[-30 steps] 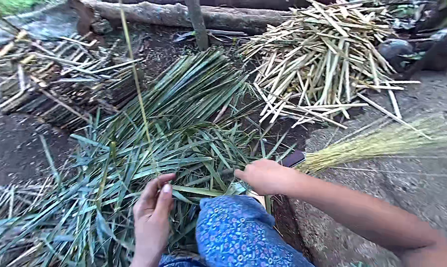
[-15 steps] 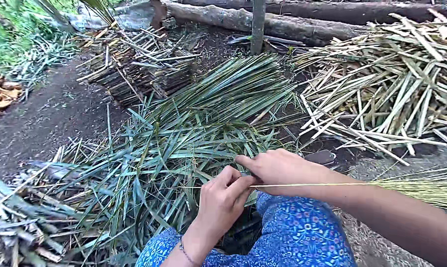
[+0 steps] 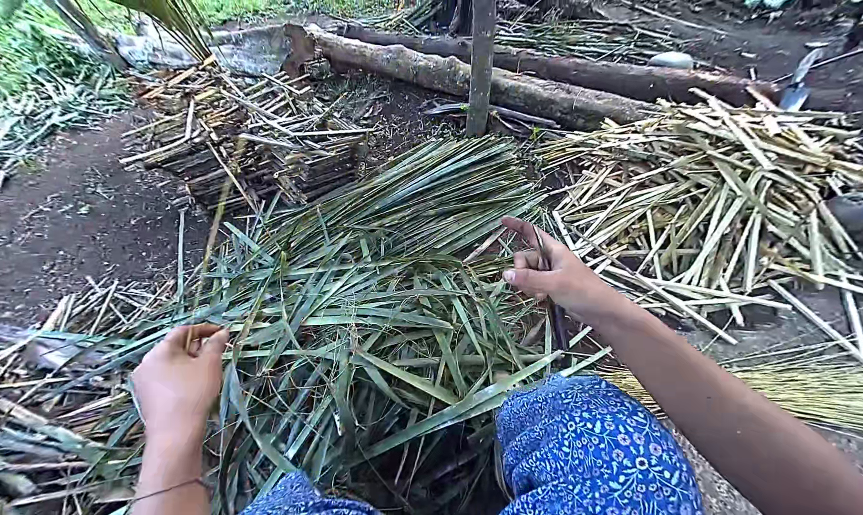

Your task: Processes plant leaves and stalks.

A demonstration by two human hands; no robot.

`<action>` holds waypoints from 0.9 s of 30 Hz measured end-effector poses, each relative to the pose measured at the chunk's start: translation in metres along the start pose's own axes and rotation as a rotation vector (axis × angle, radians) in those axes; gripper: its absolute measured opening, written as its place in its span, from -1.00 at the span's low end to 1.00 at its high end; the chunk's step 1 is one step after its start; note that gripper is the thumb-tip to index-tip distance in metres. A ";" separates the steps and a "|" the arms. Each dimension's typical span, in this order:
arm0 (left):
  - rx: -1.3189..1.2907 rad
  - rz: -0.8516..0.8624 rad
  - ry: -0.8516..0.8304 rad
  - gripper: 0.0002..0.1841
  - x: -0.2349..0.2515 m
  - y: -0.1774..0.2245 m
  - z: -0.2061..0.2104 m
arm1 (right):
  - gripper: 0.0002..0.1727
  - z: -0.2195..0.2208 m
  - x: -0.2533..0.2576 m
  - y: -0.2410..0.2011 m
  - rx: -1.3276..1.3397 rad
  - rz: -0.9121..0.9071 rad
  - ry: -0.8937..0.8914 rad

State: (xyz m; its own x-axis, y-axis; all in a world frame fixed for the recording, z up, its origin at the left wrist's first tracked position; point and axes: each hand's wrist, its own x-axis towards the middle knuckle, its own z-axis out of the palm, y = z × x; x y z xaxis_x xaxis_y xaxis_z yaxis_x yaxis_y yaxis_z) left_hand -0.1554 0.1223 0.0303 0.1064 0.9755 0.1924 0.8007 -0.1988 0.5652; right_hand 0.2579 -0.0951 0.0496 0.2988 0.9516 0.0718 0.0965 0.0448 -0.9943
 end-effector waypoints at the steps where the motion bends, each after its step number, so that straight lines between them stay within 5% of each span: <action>1: 0.035 -0.062 -0.003 -0.69 0.003 -0.009 -0.002 | 0.03 -0.002 -0.001 -0.001 0.034 0.015 -0.027; 7: -0.088 -0.023 -0.032 -0.53 -0.015 0.013 0.001 | 0.02 0.005 -0.006 -0.010 0.108 0.070 -0.174; 15: -0.630 0.376 -0.574 -0.64 -0.096 0.138 0.061 | -0.34 0.054 -0.014 -0.032 -0.061 0.008 -0.157; 21: -0.514 0.551 -0.759 -0.59 -0.121 0.183 0.093 | -0.84 0.027 -0.022 -0.024 -0.099 -0.188 0.200; 27: -0.345 0.456 -0.732 -0.30 -0.096 0.108 0.101 | -0.79 -0.115 -0.070 0.016 0.019 -0.024 0.926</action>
State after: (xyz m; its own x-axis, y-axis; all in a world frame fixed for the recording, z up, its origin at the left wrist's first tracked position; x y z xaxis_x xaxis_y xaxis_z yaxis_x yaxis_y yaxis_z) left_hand -0.0197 0.0168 -0.0086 0.8075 0.5890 -0.0330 0.3827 -0.4804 0.7892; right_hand 0.3478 -0.1961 0.0376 0.9373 0.3279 0.1180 0.0991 0.0736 -0.9923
